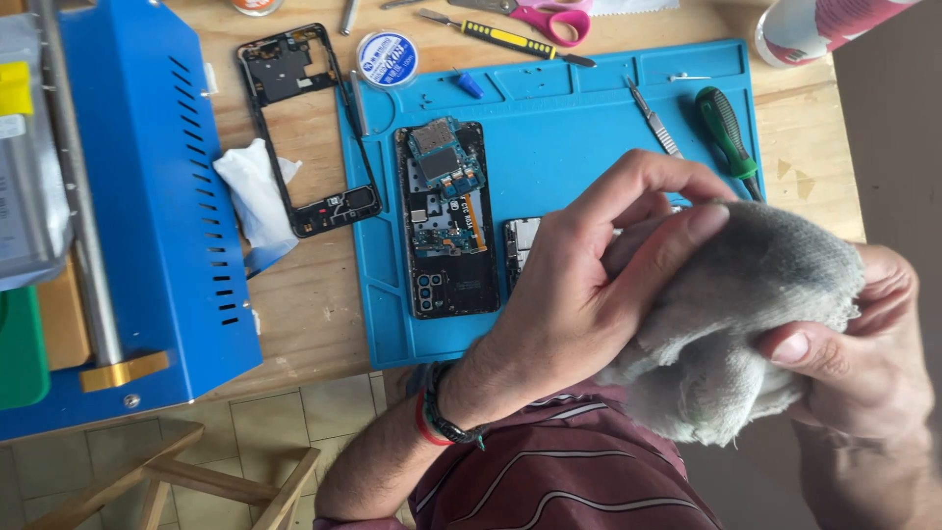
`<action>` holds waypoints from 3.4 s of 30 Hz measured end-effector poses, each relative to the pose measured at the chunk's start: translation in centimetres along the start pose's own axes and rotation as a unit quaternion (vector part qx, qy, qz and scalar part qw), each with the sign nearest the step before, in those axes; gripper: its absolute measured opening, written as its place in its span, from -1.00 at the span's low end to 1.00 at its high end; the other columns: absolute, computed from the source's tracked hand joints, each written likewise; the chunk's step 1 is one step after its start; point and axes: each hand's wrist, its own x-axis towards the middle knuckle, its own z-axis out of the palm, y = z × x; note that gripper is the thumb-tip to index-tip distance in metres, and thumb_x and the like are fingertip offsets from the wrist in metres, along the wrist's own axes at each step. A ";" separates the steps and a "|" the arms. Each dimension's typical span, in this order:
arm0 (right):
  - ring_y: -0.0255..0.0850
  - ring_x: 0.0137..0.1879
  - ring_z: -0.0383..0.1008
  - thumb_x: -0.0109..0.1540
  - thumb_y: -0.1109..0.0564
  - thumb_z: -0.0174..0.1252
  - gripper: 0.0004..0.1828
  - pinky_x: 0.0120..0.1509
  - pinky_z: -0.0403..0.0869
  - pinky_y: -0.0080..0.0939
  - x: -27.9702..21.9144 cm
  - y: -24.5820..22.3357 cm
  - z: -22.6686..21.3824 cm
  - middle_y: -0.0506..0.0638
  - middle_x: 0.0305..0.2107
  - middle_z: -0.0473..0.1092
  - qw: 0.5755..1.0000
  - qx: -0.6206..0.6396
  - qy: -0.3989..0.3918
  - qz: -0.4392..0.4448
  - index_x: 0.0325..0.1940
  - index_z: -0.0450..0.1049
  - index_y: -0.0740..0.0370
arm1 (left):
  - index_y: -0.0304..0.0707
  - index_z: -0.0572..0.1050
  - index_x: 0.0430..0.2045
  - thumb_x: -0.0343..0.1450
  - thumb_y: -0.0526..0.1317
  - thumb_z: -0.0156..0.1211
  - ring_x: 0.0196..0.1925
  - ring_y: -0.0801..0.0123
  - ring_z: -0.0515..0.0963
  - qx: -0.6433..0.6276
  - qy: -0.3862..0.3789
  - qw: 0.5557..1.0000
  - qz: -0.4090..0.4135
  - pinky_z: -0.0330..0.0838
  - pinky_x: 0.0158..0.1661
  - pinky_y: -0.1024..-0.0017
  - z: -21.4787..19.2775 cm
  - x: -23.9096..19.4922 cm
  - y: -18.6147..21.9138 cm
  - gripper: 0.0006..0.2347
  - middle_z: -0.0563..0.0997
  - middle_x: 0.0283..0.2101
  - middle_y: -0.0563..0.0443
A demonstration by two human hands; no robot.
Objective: The person cleans the interior of a disassembled smartphone using a toothbrush and a cloth with spray. The person scrubs the battery area with the toothbrush, then sprays the cloth and wipes the same area repeatedly.
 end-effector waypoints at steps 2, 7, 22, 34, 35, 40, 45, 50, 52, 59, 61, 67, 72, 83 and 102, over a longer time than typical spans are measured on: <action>-0.28 -0.24 0.51 0.10 0.05 0.50 -0.73 -0.15 0.58 -0.36 -0.1 0.7 0.6 -0.01 -0.28 0.46 1.000 0.016 0.004 -0.011 -0.37 0.51 0.14 | -0.16 0.42 -0.01 0.64 -0.11 0.04 -0.52 0.65 0.22 -0.072 0.014 0.997 -0.016 0.11 -0.44 0.58 1.3 -0.8 -1.5 -0.83 0.28 -0.54 0.27; -0.37 -0.05 0.35 0.22 -0.41 0.33 -0.46 -0.03 0.42 -0.51 -1.9 2.1 -1.9 -0.04 0.01 0.33 0.977 -0.206 0.026 -0.043 -0.31 0.54 0.10 | -0.16 0.45 0.12 0.70 -0.23 0.07 0.04 0.21 0.76 0.003 0.075 0.995 0.063 0.67 0.10 0.35 5.3 -5.7 -8.4 -0.86 0.68 0.09 -0.10; 0.25 -0.06 0.75 0.05 0.04 0.39 -0.73 0.24 0.74 0.48 -3.9 4.0 0.4 0.45 -0.21 0.52 0.878 -0.364 -0.172 -0.259 -0.49 0.47 0.24 | -0.45 0.47 0.12 0.62 -0.22 0.03 0.24 -0.27 0.67 0.110 -0.096 0.983 0.107 0.62 0.23 -0.05 7.0 -9.1 -13.5 -0.73 0.62 0.19 -0.37; -0.01 -0.58 0.15 0.32 0.66 0.10 -0.80 -0.48 0.03 -0.17 2.5 1.3 0.4 0.39 -0.43 0.34 0.803 -0.531 -0.242 -0.121 -0.24 0.44 0.52 | -0.15 0.58 0.11 0.62 0.15 0.60 0.28 0.08 0.49 0.609 0.045 0.767 0.195 0.57 0.12 -0.04 -4.2 -3.9 -7.2 -0.56 0.60 0.20 -0.02; -0.04 -0.53 0.00 0.34 0.69 0.09 -0.76 -0.39 -0.07 -0.14 2.4 1.5 0.2 0.28 -0.45 0.16 0.796 -0.549 -0.227 -0.115 -0.27 0.45 0.51 | -0.25 0.60 0.13 0.58 0.25 0.65 0.30 0.05 0.49 0.619 0.027 0.764 0.182 0.44 0.25 -0.15 -4.6 -3.5 -6.8 -0.45 0.60 0.20 -0.09; 0.12 -0.14 0.47 0.40 0.75 0.26 -0.76 -0.20 0.40 -0.09 1.1 2.5 -1.2 0.51 0.07 0.33 0.769 -0.592 -0.207 -0.120 -0.13 0.64 0.58 | -0.50 0.65 0.08 0.43 0.19 0.97 0.23 0.04 0.52 0.621 0.008 0.765 0.168 0.18 0.49 -0.33 -4.7 -2.9 -7.9 -0.29 0.55 0.06 -0.16; -0.23 -0.48 -0.27 0.32 0.17 0.18 -0.37 -0.47 -0.27 -0.06 4.5 1.1 5.0 -0.07 -0.56 -0.27 0.780 -0.471 0.066 0.406 -0.63 -0.09 0.30 | -0.51 0.70 -0.19 0.70 -0.53 0.43 0.00 0.10 0.45 0.550 0.083 0.815 0.161 0.18 0.53 -0.27 -3.8 -3.0 -8.9 -0.91 0.48 -0.04 -0.08; -0.20 -0.61 -0.15 0.37 0.22 0.08 -0.56 -0.61 -0.18 -0.10 3.3 2.1 3.0 0.02 -0.62 -0.17 0.767 -0.472 0.046 0.432 -0.49 0.02 0.33 | -0.52 0.62 -0.31 0.66 -0.54 0.35 -0.03 0.10 0.40 0.513 0.107 0.837 0.160 0.23 0.49 -0.33 -3.5 -2.8 -9.0 -0.86 0.43 -0.09 -0.05; -0.17 -0.57 -0.12 0.33 0.14 0.12 -0.54 -0.55 -0.16 -0.05 2.7 2.6 2.1 0.04 -0.67 -0.11 0.747 -0.554 0.010 0.367 -0.55 0.14 0.41 | -0.51 0.59 -0.33 0.65 -0.55 0.30 -0.04 0.09 0.38 0.511 0.109 0.837 0.163 0.25 0.47 -0.33 -3.4 -2.9 -8.7 -0.85 0.41 -0.11 -0.07; 0.03 -0.33 0.09 0.36 0.61 0.07 -0.80 -0.30 0.08 0.02 1.5 2.8 -1.2 0.25 -0.14 0.11 0.762 -0.604 -0.208 0.102 -0.30 0.50 0.57 | -0.54 0.66 -0.27 0.67 -0.55 0.35 0.04 0.03 0.45 0.523 0.101 0.835 0.139 0.06 0.61 -0.34 -2.8 -3.3 -8.9 -0.89 0.47 -0.02 -0.10; 0.24 -0.17 0.30 0.41 0.79 0.13 -0.69 -0.09 0.27 0.17 1.5 2.9 -0.6 0.45 0.14 0.32 0.699 -0.625 -0.306 -0.165 -0.08 0.63 0.59 | -0.52 0.65 -0.28 0.63 -0.54 0.38 0.07 0.03 0.46 0.526 0.097 0.835 0.129 0.08 0.59 -0.34 -2.7 -3.5 -9.1 -0.90 0.50 0.01 -0.10; -0.22 -0.66 -0.08 0.39 0.30 0.08 -0.52 -0.72 -0.07 -0.14 3.0 2.6 0.6 0.09 -0.33 0.43 0.776 -0.445 0.066 0.442 -0.45 -0.07 0.31 | -0.56 0.67 -0.23 0.68 -0.53 0.40 0.07 0.07 0.47 0.522 0.113 0.835 0.131 -0.02 0.63 -0.35 -2.6 -3.6 -9.4 -0.90 0.46 0.00 -0.06; -0.24 -0.39 -0.05 0.37 0.33 0.02 -0.56 -0.46 -0.13 -0.19 1.6 3.2 0.3 0.05 -0.29 0.40 0.784 -0.501 0.016 0.366 -0.48 -0.07 0.32 | -0.54 0.67 -0.25 0.68 -0.55 0.38 0.04 0.09 0.46 0.535 0.119 0.825 0.136 0.03 0.61 -0.36 -2.7 -3.5 -9.4 -0.89 0.46 -0.04 -0.05; -0.05 -0.42 0.14 0.64 0.42 0.17 -0.84 -0.26 0.33 -0.05 1.3 1.2 1.3 0.24 -0.03 0.31 0.418 -0.810 -0.332 -0.240 0.18 0.67 0.54 | -0.56 0.67 -0.25 0.78 -0.54 0.37 -0.04 0.05 0.40 0.547 0.098 0.821 0.130 -0.02 0.59 -0.52 -2.7 -3.4 -8.7 -0.82 0.46 -0.06 -0.02; -0.09 -0.23 0.33 0.72 0.34 0.26 -0.83 -0.06 0.40 -0.14 0.4 1.2 2.6 0.03 0.16 0.39 0.380 -0.874 -0.256 -0.163 0.29 0.67 0.14 | -0.54 0.67 -0.25 0.76 -0.51 0.36 -0.04 0.04 0.41 0.548 0.112 0.819 0.132 -0.03 0.57 -0.54 -2.8 -3.5 -8.5 -0.83 0.44 -0.09 -0.02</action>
